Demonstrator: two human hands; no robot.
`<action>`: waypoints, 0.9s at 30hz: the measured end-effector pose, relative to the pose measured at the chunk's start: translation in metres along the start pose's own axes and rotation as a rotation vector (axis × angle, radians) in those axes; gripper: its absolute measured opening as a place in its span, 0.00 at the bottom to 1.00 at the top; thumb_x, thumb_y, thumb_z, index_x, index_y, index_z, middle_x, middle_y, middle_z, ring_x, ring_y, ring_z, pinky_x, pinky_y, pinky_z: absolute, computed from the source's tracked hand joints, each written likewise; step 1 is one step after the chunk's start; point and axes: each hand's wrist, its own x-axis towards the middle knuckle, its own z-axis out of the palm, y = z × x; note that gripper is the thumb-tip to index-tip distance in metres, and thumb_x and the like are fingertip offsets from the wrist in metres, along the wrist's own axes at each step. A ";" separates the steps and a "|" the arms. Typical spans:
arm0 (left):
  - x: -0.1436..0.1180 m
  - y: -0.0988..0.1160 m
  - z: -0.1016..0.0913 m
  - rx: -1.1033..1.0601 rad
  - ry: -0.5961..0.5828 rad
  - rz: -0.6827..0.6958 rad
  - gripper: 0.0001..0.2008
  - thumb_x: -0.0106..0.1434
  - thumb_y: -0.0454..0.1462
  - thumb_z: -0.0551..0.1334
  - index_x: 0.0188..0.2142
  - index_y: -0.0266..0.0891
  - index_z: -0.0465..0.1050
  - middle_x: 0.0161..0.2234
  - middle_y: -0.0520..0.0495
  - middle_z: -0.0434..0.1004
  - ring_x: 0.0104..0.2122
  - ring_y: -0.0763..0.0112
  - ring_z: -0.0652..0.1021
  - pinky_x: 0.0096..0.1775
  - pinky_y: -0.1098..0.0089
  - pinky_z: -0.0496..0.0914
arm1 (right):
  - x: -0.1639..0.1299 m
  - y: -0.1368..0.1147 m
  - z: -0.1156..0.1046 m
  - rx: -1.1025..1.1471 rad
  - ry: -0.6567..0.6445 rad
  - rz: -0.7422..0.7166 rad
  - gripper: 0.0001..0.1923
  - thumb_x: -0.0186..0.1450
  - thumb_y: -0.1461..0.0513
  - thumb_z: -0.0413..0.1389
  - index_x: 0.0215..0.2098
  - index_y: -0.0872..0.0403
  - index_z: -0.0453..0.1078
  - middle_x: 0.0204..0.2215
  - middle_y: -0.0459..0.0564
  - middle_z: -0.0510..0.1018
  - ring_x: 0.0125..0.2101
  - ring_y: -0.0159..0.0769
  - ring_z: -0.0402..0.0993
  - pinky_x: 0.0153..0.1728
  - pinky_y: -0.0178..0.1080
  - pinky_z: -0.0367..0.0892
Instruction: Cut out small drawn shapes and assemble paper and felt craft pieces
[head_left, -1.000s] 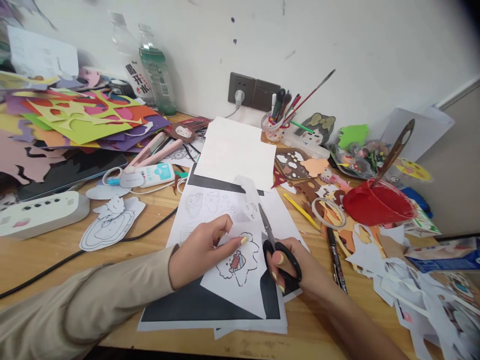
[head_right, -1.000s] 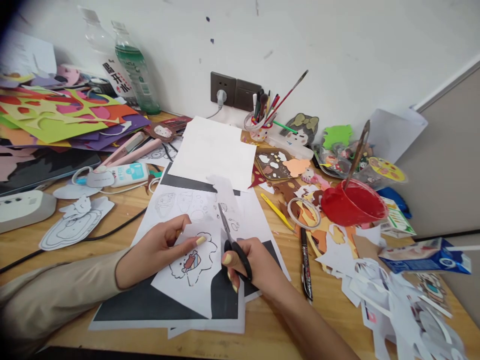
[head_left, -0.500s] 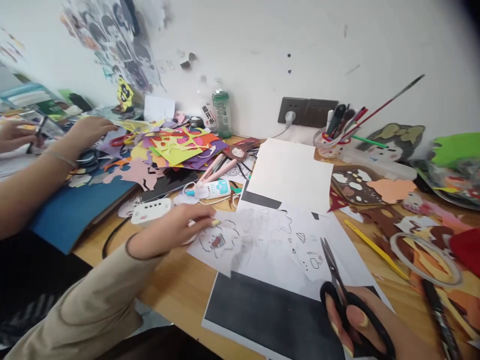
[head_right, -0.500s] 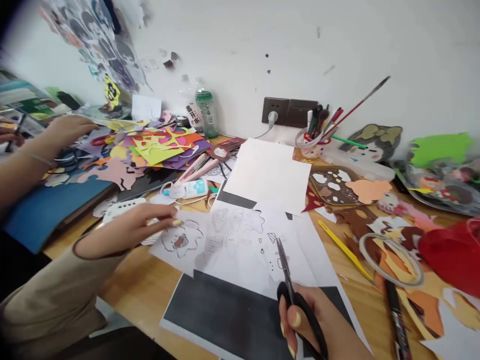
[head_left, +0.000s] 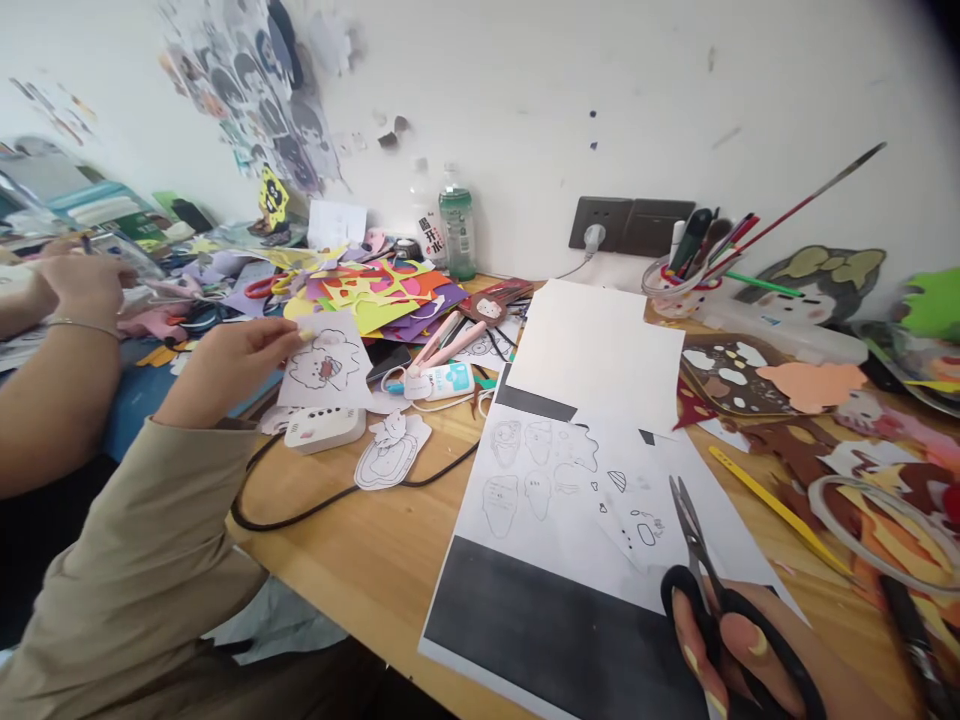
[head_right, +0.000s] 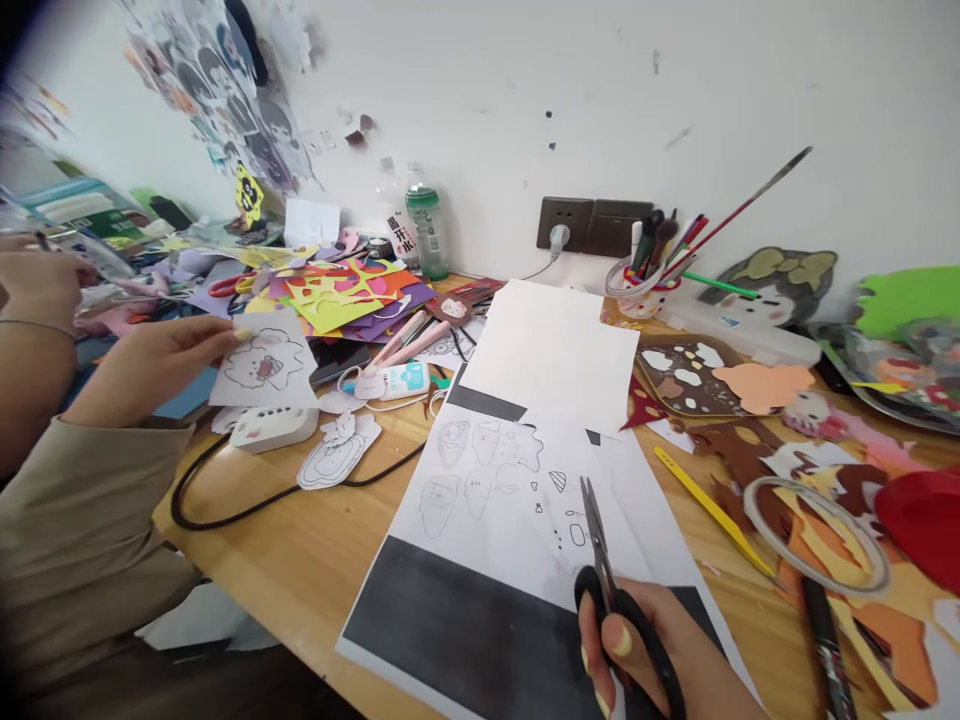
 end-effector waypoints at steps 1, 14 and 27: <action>0.003 -0.005 0.001 -0.011 0.010 -0.026 0.20 0.58 0.45 0.45 0.40 0.33 0.63 0.31 0.53 0.65 0.32 0.77 0.66 0.35 0.81 0.57 | 0.001 0.001 0.000 0.004 -0.002 -0.013 0.27 0.53 0.41 0.41 0.24 0.55 0.62 0.20 0.51 0.67 0.21 0.33 0.62 0.22 0.36 0.57; 0.004 0.024 0.015 -0.016 0.214 -0.142 0.14 0.57 0.41 0.50 0.37 0.35 0.66 0.27 0.54 0.67 0.27 0.81 0.68 0.31 0.82 0.58 | 0.013 0.012 -0.001 0.105 -0.029 -0.158 0.32 0.45 0.36 0.42 0.20 0.56 0.60 0.11 0.45 0.62 0.13 0.26 0.53 0.15 0.32 0.47; -0.039 0.127 0.073 0.003 -0.110 0.732 0.15 0.58 0.41 0.49 0.44 0.40 0.60 0.45 0.44 0.63 0.42 0.60 0.67 0.42 0.61 0.62 | 0.002 0.009 -0.004 0.159 0.407 -0.338 0.25 0.58 0.44 0.38 0.22 0.55 0.61 0.15 0.44 0.62 0.17 0.28 0.53 0.18 0.33 0.46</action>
